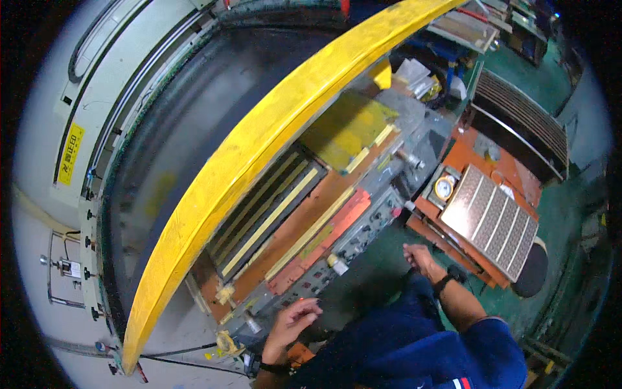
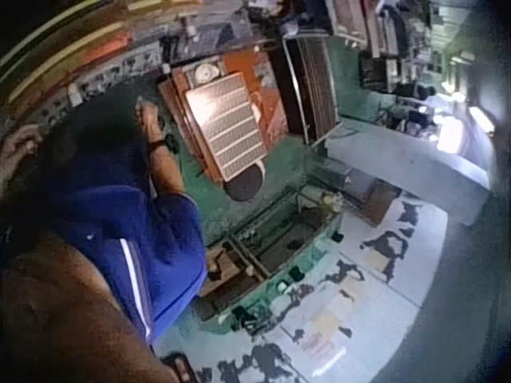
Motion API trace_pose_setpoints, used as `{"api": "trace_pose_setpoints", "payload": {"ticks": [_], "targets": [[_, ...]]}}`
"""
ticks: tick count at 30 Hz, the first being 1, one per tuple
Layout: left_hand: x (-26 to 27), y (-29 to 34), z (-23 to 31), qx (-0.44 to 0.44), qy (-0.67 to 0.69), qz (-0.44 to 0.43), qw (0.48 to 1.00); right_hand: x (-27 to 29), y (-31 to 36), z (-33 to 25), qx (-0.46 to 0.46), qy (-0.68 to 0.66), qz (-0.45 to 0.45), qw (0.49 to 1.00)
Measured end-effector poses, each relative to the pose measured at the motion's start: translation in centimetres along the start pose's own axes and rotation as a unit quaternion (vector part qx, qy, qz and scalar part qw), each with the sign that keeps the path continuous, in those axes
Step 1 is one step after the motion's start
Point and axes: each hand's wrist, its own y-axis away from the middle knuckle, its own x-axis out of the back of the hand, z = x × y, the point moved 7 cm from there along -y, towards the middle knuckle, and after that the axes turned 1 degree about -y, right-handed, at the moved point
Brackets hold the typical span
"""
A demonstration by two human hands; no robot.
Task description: Operating an industrial screen printing machine to apply patterns and labels onto metal or composite plates.
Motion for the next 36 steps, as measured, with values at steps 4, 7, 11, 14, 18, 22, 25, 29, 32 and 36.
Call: {"api": "trace_pose_setpoints", "payload": {"ticks": [4, 7, 11, 14, 18, 22, 25, 29, 32, 36], "targets": [[-6.1, -5.8, 0.9, -0.002, -0.038, -0.087, 0.995, 6.9, 0.3, 1.4, 0.027, -0.004, 0.041, 0.999], [-11.8, -10.0, 3.4, -0.001, -0.029, -0.099, 0.995, 11.4, 1.6, -2.0, 0.076, 0.049, 0.013, 0.996], [-20.3, -15.3, 6.7, 0.007, -0.067, -0.174, 0.983, 19.8, 4.1, -8.1, 0.171, 0.127, 0.123, 0.969], [-27.4, -19.6, 8.2, 0.003, -0.124, -0.267, 0.956, 26.4, 7.3, -9.8, 0.218, 0.172, 0.269, 0.922], [-36.5, -22.6, 8.8, -0.007, -0.16, -0.396, 0.904, 30.7, 14.9, -9.2, 0.249, 0.108, 0.364, 0.891], [-44.6, -23.4, 8.1, -0.022, -0.219, -0.502, 0.836, 33.9, 20.4, -0.4, 0.168, 0.104, 0.439, 0.877], [-50.1, -22.8, 5.9, -0.022, -0.233, -0.588, 0.774, 34.0, 28.4, 8.5, 0.108, -0.105, 0.514, 0.844], [-53.4, -21.0, 4.2, 0.039, -0.27, -0.596, 0.755, 31.0, 36.7, 17.7, 0.037, -0.329, 0.53, 0.781], [-56.1, -19.5, 2.0, 0.059, -0.333, -0.598, 0.726, 28.9, 41.0, 22.2, 0.032, -0.379, 0.562, 0.735], [-60.8, -16.9, -0.6, 0.078, -0.396, -0.569, 0.717, 28.4, 43.6, 29.8, 0.016, -0.455, 0.551, 0.7]]}}
